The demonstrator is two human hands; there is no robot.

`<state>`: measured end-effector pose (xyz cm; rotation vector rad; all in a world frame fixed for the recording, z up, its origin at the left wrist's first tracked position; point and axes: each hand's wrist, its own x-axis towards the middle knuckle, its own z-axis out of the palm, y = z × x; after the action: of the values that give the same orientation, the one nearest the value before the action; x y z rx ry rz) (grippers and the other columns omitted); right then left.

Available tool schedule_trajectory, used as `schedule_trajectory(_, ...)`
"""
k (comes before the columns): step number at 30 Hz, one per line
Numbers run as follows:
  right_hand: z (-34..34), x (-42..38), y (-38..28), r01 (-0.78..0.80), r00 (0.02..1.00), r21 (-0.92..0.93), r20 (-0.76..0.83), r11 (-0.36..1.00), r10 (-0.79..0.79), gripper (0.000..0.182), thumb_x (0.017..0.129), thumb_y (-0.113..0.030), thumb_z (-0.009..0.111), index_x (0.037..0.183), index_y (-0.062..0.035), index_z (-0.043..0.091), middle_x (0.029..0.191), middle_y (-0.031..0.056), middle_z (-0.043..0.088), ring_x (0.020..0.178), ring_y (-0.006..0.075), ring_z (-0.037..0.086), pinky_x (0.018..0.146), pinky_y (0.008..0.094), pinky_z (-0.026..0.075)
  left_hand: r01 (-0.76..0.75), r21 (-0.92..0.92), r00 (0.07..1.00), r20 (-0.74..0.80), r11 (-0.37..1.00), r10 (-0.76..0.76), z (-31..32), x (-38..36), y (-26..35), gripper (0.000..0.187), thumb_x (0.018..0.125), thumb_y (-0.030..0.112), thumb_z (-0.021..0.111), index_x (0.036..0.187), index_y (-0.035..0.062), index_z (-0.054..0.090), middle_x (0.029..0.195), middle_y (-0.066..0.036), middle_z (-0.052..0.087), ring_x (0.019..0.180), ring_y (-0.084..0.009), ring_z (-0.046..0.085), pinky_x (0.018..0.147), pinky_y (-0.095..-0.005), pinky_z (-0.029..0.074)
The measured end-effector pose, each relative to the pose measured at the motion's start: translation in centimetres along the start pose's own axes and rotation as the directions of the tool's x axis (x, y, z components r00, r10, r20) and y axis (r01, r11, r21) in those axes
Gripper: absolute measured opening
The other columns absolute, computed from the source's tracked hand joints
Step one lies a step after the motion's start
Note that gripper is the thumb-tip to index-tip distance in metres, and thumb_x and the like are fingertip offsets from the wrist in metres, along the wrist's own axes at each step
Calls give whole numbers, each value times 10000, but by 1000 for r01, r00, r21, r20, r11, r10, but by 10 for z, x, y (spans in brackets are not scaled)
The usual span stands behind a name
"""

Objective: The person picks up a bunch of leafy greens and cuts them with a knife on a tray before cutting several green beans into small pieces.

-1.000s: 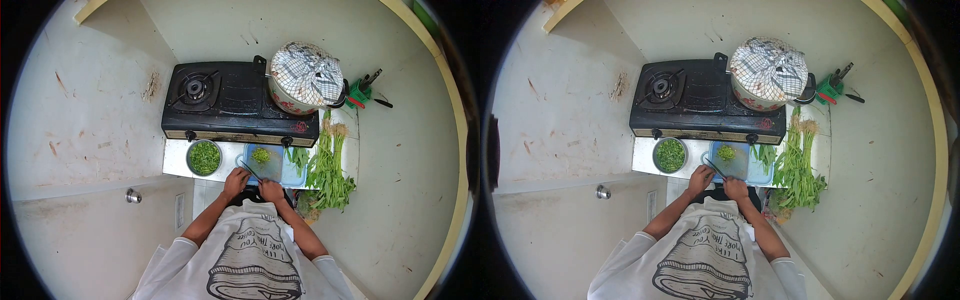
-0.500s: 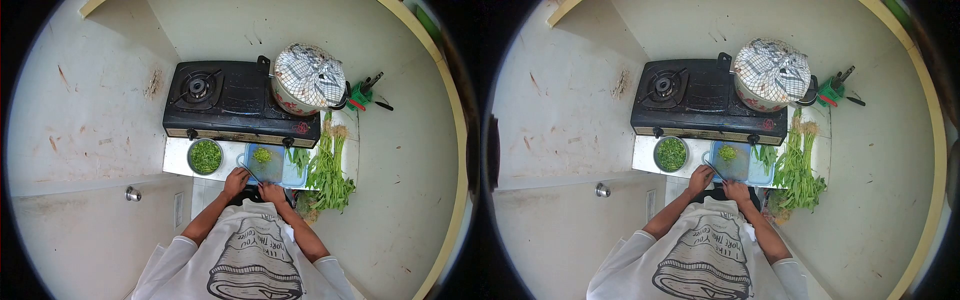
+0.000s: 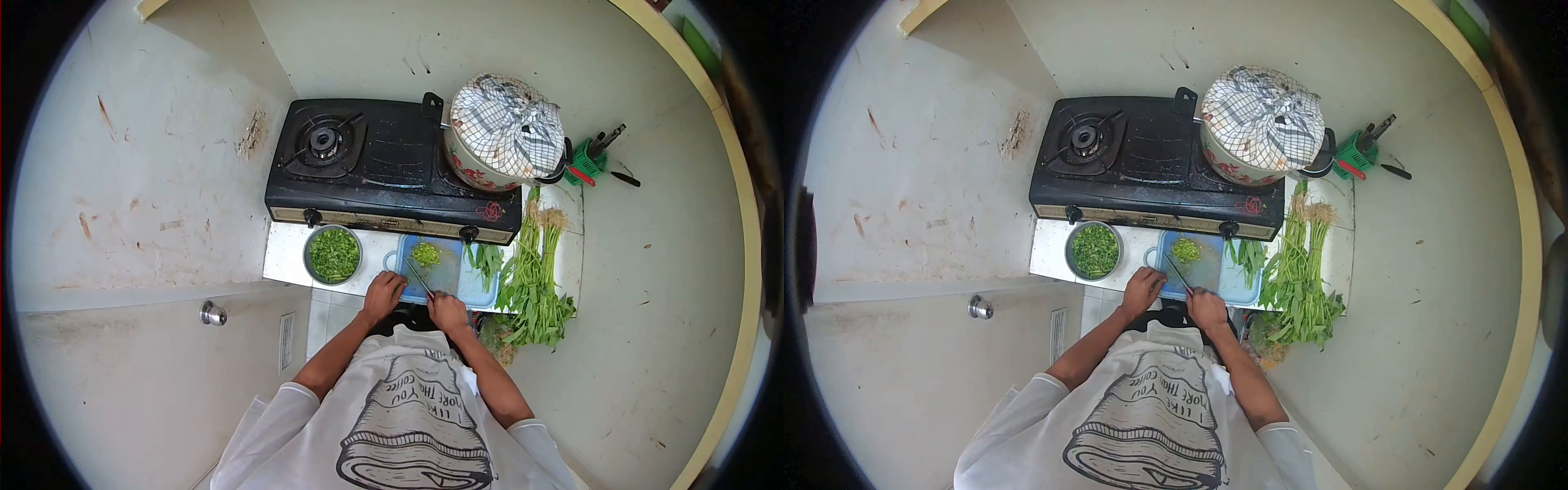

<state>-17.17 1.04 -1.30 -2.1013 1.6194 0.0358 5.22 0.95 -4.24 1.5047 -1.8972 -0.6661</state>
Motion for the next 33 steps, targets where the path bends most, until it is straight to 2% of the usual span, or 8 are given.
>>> schedule_trajectory(7,-4,1,-1,6,1000,32,-3,999,-6,380,1029,-365,565,979,-4,673,801,284,723,749,466,732,709,560,596,-23,30,1000,-13,999,23,4,17,0,97,900,114,740,976,54,732,942,-110,678,899,-330,629,815,-443,525)
schedule_trajectory(10,-1,-3,-4,17,1000,53,-8,998,-16,378,1025,-377,571,986,-16,675,787,289,718,733,467,730,701,559,597,19,33,1000,-5,999,-19,5,14,2,94,898,114,738,972,56,742,933,-113,669,904,-332,622,818,-441,523)
schedule_trajectory(16,13,0,-4,72,997,-8,27,997,-72,415,1020,-386,581,920,7,669,747,275,714,699,452,731,679,543,602,9,37,999,-39,999,-8,3,10,3,105,887,102,740,982,60,753,975,-106,674,921,-328,619,827,-438,519)
schedule_trajectory(22,23,12,-1,103,995,5,-2,995,-103,414,1013,-379,587,903,9,678,744,263,715,695,453,730,676,532,605,0,61,999,-40,998,2,2,6,5,98,890,96,735,979,60,755,984,-98,679,935,-322,625,847,-432,521)
schedule_trajectory(28,14,1,7,43,998,-2,-42,999,-43,400,1012,-358,582,885,6,689,759,257,727,693,427,744,650,519,611,23,41,1000,-17,999,-23,1,6,3,100,881,97,746,971,57,758,962,-94,677,926,-316,629,844,-430,523)
schedule_trajectory(33,6,0,4,59,998,-20,-37,998,-60,419,1008,-383,590,892,6,693,739,249,723,691,432,742,656,523,612,19,48,1000,-21,999,-18,3,6,2,96,885,104,742,969,61,760,952,-93,671,923,-313,628,843,-427,523)
